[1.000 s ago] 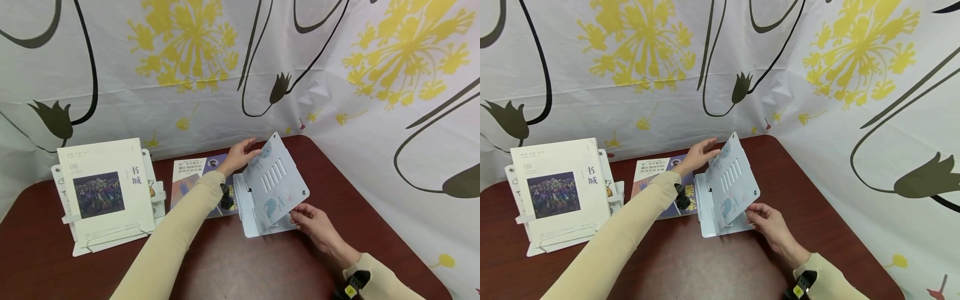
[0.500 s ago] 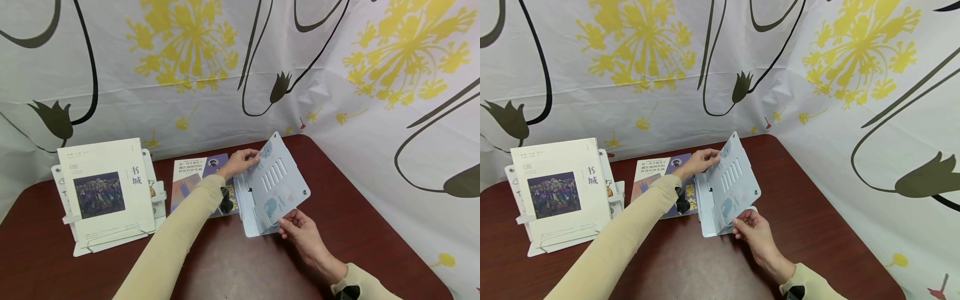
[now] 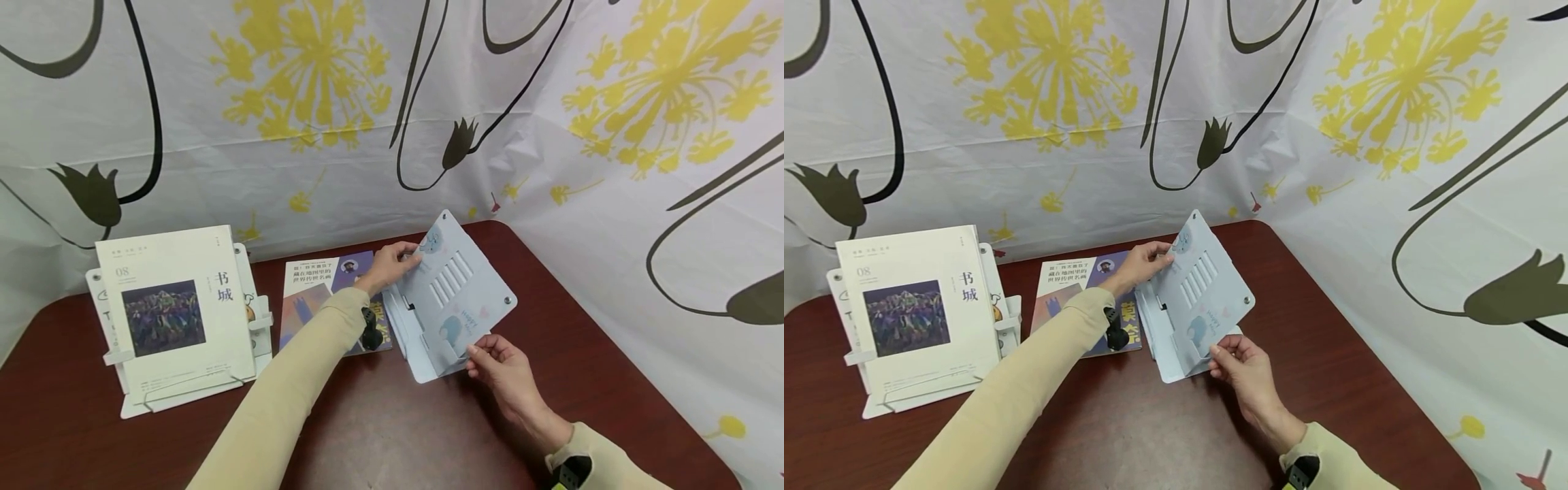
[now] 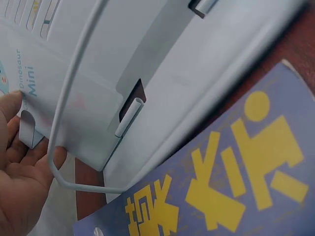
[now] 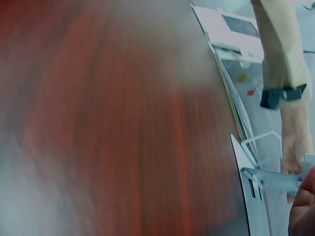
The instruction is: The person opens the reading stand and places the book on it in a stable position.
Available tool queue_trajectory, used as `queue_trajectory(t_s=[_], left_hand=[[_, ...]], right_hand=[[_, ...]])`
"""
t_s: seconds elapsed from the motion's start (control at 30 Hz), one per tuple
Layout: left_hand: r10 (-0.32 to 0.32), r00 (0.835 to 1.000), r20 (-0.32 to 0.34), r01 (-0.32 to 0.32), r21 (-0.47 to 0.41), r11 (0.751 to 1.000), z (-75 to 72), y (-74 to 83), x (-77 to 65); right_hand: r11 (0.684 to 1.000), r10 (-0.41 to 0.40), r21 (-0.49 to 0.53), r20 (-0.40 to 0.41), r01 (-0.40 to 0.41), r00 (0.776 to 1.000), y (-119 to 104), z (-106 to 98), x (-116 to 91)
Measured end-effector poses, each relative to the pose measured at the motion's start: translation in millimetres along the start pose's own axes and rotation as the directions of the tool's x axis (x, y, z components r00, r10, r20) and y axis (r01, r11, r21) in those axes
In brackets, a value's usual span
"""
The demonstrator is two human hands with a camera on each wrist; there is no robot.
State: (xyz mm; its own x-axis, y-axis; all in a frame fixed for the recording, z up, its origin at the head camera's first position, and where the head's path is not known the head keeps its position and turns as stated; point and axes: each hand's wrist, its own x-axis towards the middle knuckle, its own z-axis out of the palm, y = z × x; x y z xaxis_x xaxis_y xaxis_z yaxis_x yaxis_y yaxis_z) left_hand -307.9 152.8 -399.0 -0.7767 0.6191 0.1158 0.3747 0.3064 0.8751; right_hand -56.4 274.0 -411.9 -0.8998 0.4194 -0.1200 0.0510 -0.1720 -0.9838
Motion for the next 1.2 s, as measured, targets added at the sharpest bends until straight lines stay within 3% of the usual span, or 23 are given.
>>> queue_trajectory(t_s=[0.4, 0.67, 0.97, 1.2], left_hand=[[-0.021, 0.988, -0.152, 0.021, -0.002, 1.0, -5.4, -4.8, -1.9], [-0.055, 0.983, -0.172, 0.05, -0.037, 0.998, -9.0, -4.0, -5.1], [-0.081, 0.965, -0.248, 0.073, -0.042, 0.996, -6.2, -5.6, -12.2], [-0.15, 0.933, -0.327, 0.118, -0.115, 0.986, -1.5, -3.5, -19.6]], right_hand=[[0.999, -0.008, 0.051, -0.055, 0.011, 0.998, -11.2, -27.8, 36.9], [0.999, -0.014, 0.043, -0.067, 0.017, 0.998, -17.5, -37.2, 56.8], [0.997, -0.009, -0.079, -0.142, -0.002, 0.99, -26.2, -52.9, 92.3], [0.981, -0.03, -0.193, -0.184, -0.006, 0.983, -32.3, -61.5, 117.0]])
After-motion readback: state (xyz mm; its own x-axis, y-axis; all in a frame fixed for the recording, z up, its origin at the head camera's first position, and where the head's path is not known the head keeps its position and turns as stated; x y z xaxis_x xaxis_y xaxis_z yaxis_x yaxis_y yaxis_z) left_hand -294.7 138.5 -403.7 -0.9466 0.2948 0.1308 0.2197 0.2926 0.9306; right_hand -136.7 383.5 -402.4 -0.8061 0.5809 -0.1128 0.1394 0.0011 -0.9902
